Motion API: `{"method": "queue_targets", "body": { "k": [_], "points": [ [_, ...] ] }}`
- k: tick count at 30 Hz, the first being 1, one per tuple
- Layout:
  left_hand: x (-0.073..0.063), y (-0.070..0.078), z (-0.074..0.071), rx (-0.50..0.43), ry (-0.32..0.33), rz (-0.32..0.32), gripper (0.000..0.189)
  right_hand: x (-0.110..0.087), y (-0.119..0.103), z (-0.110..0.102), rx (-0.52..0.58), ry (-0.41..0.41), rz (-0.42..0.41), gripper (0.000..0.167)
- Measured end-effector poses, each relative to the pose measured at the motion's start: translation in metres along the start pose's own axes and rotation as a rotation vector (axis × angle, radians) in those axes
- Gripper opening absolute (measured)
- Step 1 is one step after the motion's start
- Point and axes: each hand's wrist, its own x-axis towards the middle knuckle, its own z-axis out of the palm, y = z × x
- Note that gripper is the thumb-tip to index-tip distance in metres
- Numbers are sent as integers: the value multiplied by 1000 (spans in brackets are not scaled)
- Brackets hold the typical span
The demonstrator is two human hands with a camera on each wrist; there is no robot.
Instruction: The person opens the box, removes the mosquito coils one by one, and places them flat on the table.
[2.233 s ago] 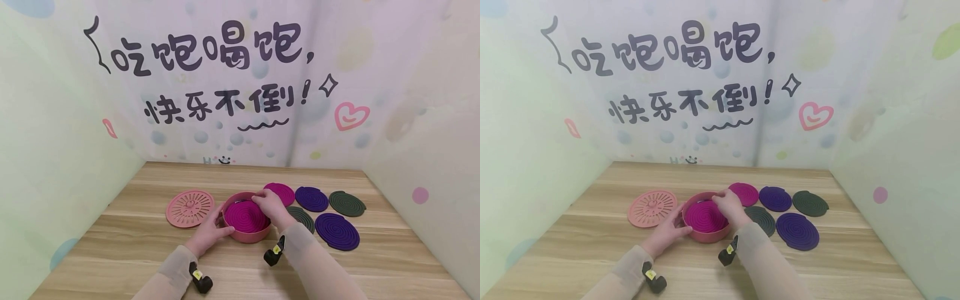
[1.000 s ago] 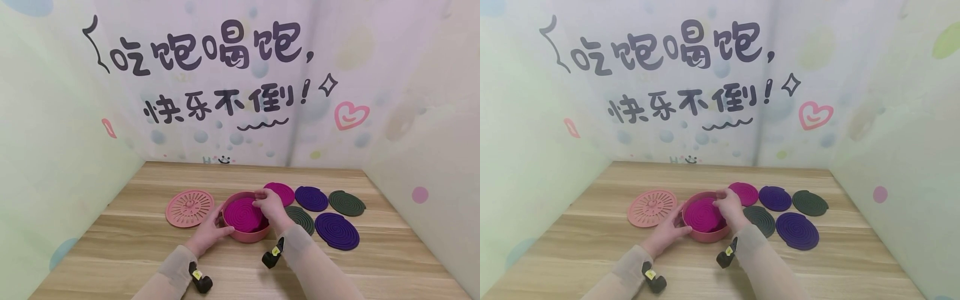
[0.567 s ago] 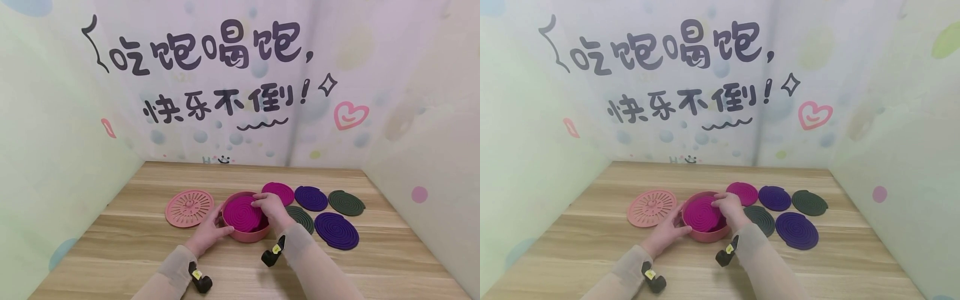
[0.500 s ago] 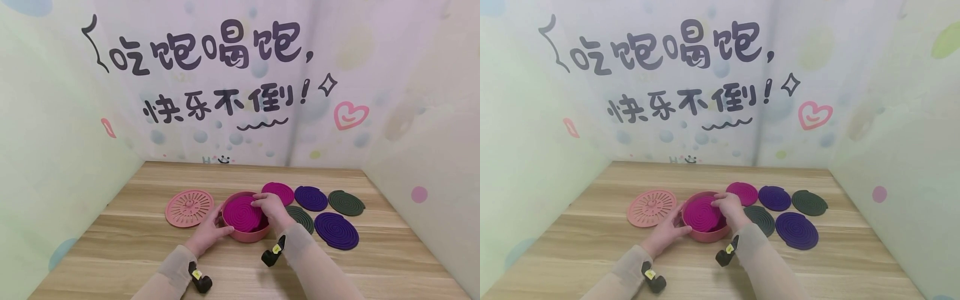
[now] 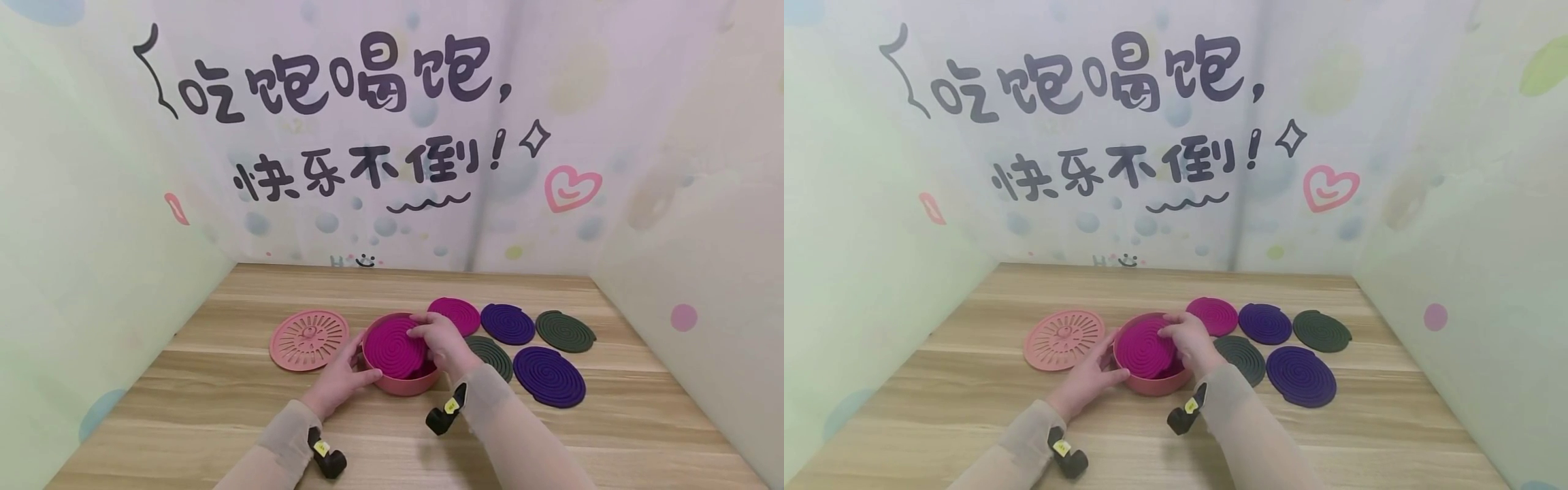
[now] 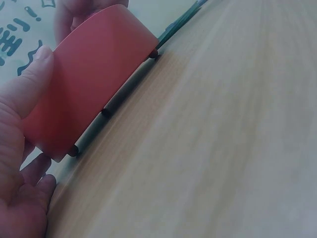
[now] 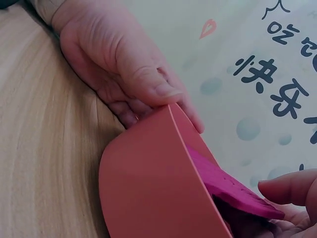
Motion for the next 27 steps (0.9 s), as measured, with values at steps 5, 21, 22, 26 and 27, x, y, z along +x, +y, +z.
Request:
{"method": "queue_targets", "body": {
  "k": [5, 21, 22, 26, 27],
  "points": [
    [-1, 2, 0, -5, 1, 8, 88, 1, 1, 0, 29, -15, 8, 49],
    [2, -3, 2, -2, 13, -10, 89, 1, 2, -4, 165, -10, -1, 46],
    [2, -3, 2, 2, 16, -14, 89, 1, 1, -5, 180, -5, 0, 46],
    [2, -3, 1, 4, 22, -20, 90, 0, 1, -8, 237, 8, 1, 47],
    [2, -4, 1, 3, 24, -22, 90, 0, 1, -9, 251, 6, 4, 48]
  ]
}}
